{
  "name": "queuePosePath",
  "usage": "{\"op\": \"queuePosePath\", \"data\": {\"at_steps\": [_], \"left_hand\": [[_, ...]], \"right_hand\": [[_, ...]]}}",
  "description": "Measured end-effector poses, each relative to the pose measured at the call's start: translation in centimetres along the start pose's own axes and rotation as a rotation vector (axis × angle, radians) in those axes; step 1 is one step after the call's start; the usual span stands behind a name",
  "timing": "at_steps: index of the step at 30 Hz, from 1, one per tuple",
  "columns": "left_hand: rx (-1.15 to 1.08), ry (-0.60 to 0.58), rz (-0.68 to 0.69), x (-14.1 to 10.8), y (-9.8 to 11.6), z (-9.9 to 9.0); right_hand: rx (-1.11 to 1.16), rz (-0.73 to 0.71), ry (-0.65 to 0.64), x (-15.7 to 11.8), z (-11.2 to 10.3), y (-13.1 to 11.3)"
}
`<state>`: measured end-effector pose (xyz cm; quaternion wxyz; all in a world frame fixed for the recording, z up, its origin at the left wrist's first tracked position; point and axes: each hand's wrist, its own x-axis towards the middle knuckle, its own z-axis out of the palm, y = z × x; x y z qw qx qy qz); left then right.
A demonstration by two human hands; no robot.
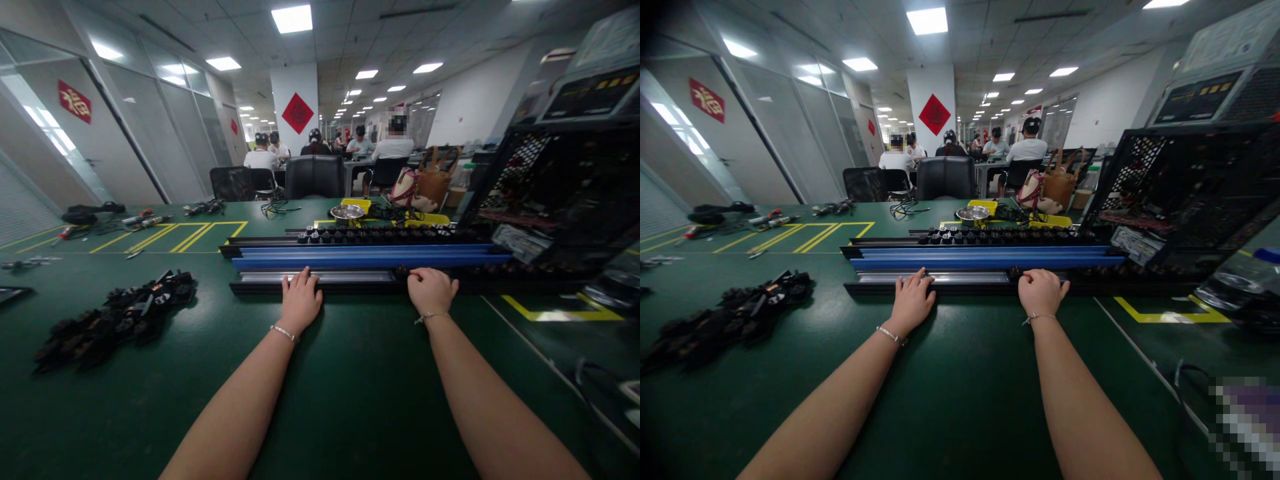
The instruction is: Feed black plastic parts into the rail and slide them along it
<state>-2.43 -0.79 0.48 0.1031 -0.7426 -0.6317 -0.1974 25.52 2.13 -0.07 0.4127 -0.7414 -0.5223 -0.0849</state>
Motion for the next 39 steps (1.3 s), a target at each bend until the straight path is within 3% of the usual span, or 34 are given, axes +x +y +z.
{"op": "queuePosePath", "data": {"at_steps": [39], "left_hand": [[-0.017,0.015,0.007,0.02,-0.17,0.43]], "right_hand": [[0.051,-0.172,-0.112,-0.46,0.16,-0.84]]}}
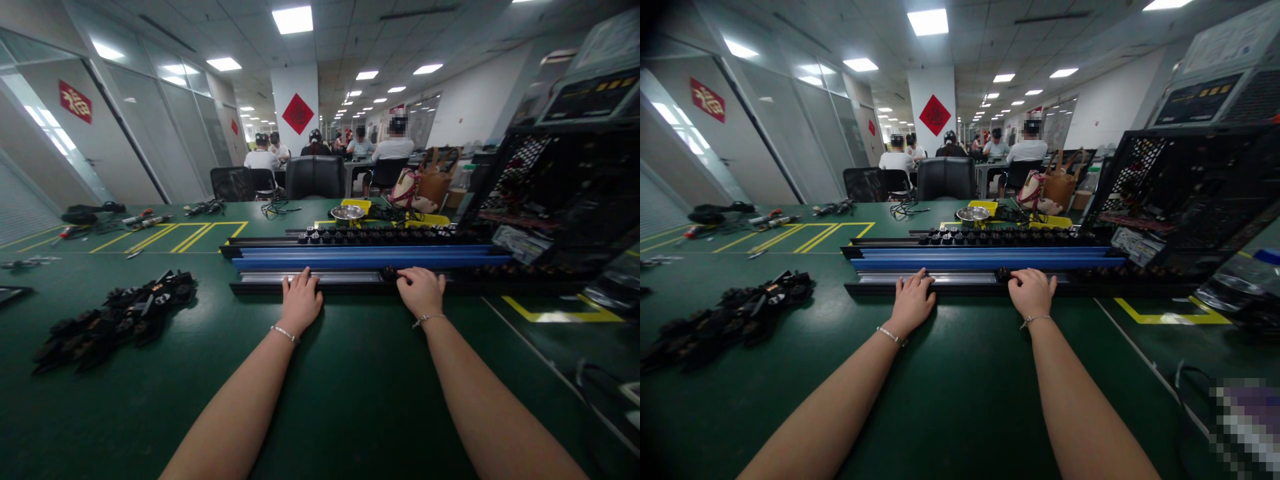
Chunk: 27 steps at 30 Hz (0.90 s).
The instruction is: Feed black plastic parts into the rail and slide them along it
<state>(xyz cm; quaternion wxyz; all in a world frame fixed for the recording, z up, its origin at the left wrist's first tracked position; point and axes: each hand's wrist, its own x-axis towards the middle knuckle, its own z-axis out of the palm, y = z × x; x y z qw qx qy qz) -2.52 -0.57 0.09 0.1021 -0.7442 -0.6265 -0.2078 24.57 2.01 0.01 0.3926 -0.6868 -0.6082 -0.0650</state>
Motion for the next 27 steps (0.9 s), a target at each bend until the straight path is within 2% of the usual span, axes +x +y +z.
{"op": "queuePosePath", "data": {"at_steps": [27], "left_hand": [[0.007,-0.002,0.001,-0.04,0.02,-0.05]], "right_hand": [[0.008,-0.064,-0.048,-0.3,0.09,-0.61]]}}
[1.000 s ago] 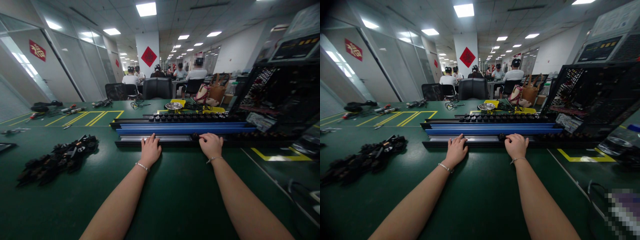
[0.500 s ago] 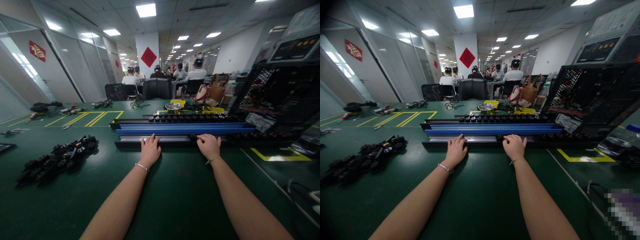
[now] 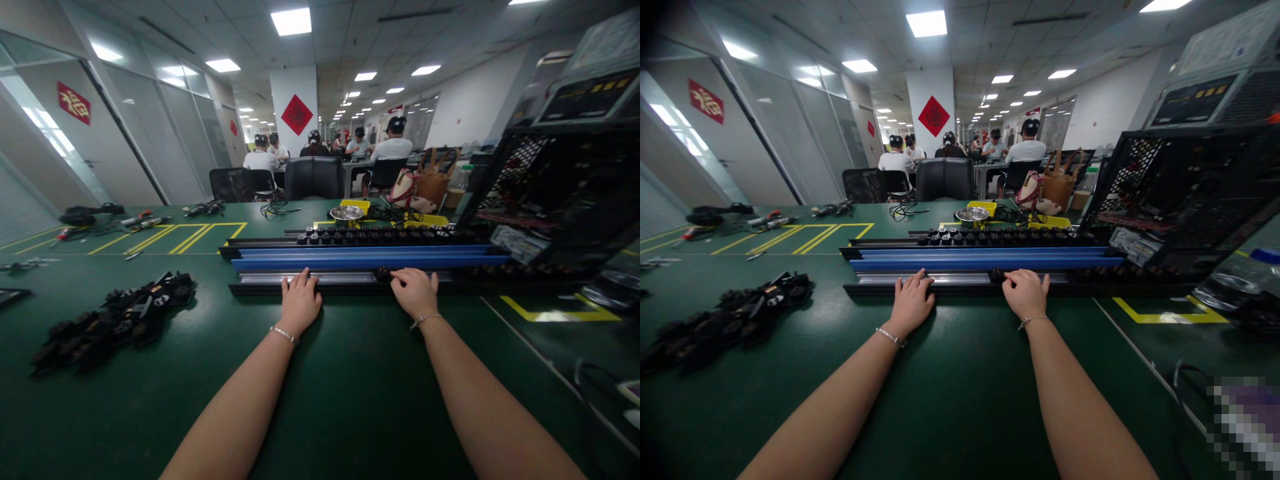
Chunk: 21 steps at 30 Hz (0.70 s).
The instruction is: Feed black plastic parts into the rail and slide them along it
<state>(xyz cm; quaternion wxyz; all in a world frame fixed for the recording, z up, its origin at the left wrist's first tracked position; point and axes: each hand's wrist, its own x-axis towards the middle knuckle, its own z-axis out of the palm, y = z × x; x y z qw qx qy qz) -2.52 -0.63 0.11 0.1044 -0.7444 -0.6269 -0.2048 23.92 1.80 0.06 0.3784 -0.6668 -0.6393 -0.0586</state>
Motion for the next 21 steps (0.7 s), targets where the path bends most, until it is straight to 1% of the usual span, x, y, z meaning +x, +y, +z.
{"op": "queuePosePath", "data": {"at_steps": [9,16,21], "left_hand": [[-0.002,-0.026,-0.007,0.03,0.11,-0.26],[-0.009,-0.017,-0.005,0.04,0.07,-0.11],[-0.01,-0.008,-0.006,0.0,0.07,-0.09]], "right_hand": [[-0.012,-0.044,-0.043,-0.1,0.3,-0.45],[-0.035,-0.076,-0.066,-0.1,0.5,-0.36],[-0.024,-0.1,-0.056,-0.14,0.75,-0.26]]}}
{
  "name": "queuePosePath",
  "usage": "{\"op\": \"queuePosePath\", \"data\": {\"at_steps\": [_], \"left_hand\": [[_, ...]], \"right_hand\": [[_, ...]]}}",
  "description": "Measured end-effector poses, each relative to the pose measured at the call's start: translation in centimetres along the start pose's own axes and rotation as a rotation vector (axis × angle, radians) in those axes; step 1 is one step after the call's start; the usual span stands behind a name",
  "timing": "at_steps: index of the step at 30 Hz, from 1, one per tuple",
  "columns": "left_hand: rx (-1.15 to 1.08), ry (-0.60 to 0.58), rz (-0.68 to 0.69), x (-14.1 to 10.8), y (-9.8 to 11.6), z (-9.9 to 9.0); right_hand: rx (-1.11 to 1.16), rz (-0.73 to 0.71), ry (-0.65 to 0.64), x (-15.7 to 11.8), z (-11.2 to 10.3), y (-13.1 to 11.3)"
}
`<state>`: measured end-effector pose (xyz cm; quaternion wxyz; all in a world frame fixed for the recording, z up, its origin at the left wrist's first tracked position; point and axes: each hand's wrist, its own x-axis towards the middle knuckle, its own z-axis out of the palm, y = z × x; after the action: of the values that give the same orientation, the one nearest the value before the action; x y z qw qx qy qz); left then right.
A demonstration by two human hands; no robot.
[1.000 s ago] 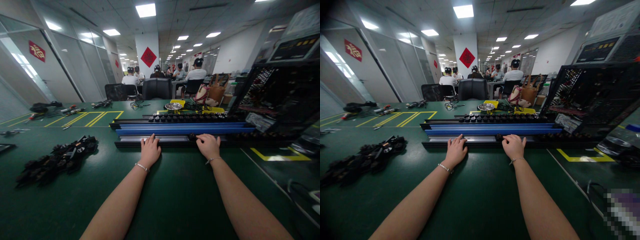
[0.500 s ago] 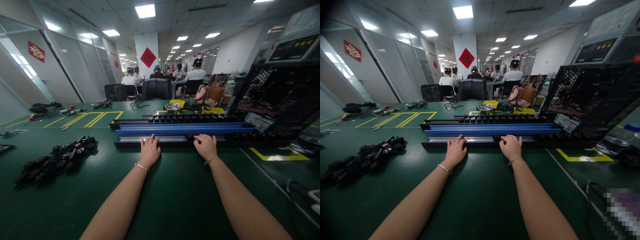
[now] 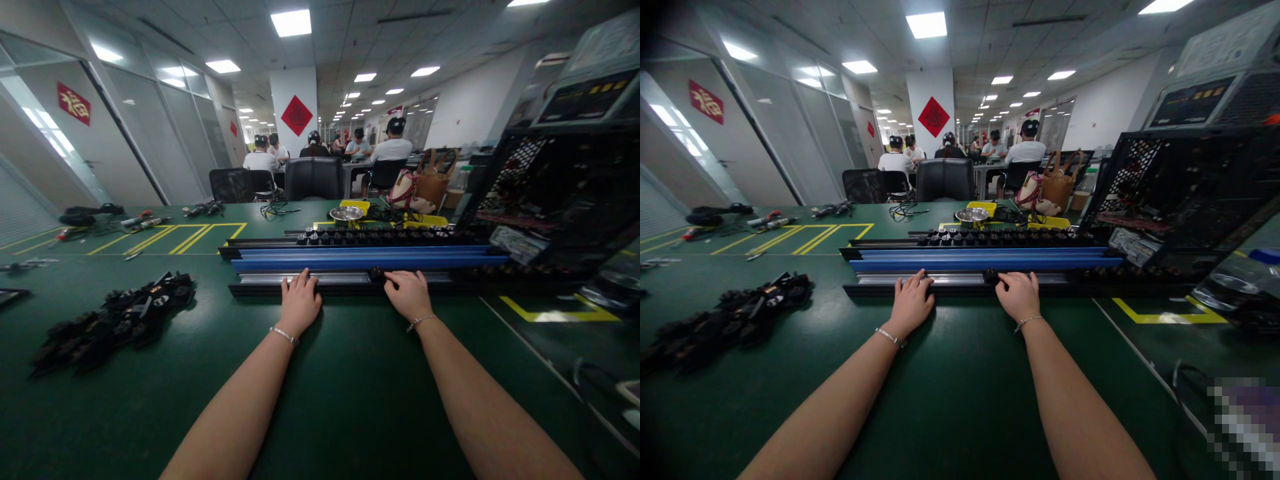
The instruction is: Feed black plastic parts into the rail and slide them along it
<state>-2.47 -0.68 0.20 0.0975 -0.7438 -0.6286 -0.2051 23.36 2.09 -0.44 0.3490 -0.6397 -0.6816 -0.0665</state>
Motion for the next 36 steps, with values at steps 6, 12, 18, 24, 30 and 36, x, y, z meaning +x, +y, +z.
{"op": "queuePosePath", "data": {"at_steps": [6,12,18,24,30,36], "left_hand": [[0.007,-0.022,-0.019,0.0,0.2,-0.2],[0.002,-0.007,-0.002,0.0,0.0,0.0],[0.002,-0.009,-0.001,0.1,0.0,0.1],[0.006,0.001,0.002,0.1,-0.1,0.1],[0.007,0.016,0.016,0.0,-0.1,0.1],[0.015,0.014,0.013,0.0,-0.1,0.2]], "right_hand": [[0.039,-0.04,0.004,0.0,-0.1,-0.3],[0.058,-0.086,-0.033,-0.1,-0.1,-1.0],[0.045,-0.096,-0.045,-0.2,-0.3,-1.1],[0.025,-0.115,-0.067,-0.3,-0.4,-1.5],[0.02,-0.15,-0.076,-0.4,-0.4,-1.5],[0.002,-0.182,-0.098,-0.4,-0.4,-1.8]]}}
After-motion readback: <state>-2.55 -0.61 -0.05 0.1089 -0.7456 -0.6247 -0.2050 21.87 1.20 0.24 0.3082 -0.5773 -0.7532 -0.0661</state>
